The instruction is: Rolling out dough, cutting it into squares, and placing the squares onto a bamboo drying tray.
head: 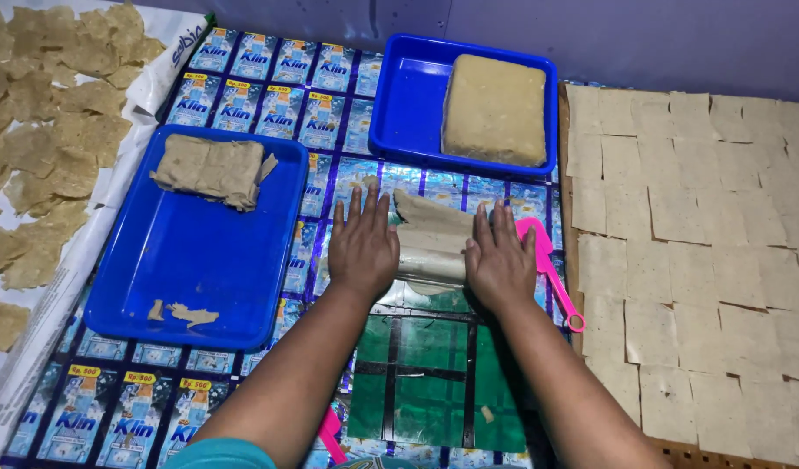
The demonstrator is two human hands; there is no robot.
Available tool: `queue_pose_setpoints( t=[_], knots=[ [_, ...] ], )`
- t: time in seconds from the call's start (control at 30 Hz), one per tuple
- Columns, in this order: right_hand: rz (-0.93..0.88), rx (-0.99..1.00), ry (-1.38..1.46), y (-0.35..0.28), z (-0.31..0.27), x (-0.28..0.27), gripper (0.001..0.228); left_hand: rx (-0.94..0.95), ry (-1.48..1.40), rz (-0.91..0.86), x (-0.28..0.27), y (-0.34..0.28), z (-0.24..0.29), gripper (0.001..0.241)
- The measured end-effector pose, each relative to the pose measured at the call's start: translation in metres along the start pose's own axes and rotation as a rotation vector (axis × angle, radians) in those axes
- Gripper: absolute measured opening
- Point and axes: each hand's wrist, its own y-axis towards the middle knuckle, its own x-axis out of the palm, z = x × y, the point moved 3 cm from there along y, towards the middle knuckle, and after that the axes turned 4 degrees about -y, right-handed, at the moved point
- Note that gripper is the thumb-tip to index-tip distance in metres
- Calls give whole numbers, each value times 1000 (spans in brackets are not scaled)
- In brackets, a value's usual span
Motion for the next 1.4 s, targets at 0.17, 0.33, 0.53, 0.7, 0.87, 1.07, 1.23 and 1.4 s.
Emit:
queue_pose_setpoints(
  t=[0.17,0.33,0.53,0.7,0.87,1.07,1.23,1.4],
  knots=[
    [5,3,27,42,-3,-28,64,-70,-32,-87,-4,46,0,62],
    [63,7,34,67,-4,-38,65,-100,-44,-51,-11,70,0,61],
    [32,14,23,43,-7,-27,70,-91,-23,-69,-13,40,1,62],
    [20,-63,-14,7,-2,3,67,-33,9,-54,7,5,-7,64],
    [16,-119,-28,-18,-3,6,66,8,11,38,15,-25,-11,62],
    [60,-145,-52,-27,-7,4,67,51,24,126,23,-37,-15,59],
    [109,-109,-51,2,-1,12,70,-9,20,56,24,-7,-14,61],
    [115,-113,-16,-32,-12,1,70,33,-4,89,14,-38,-10,59]
  ],
)
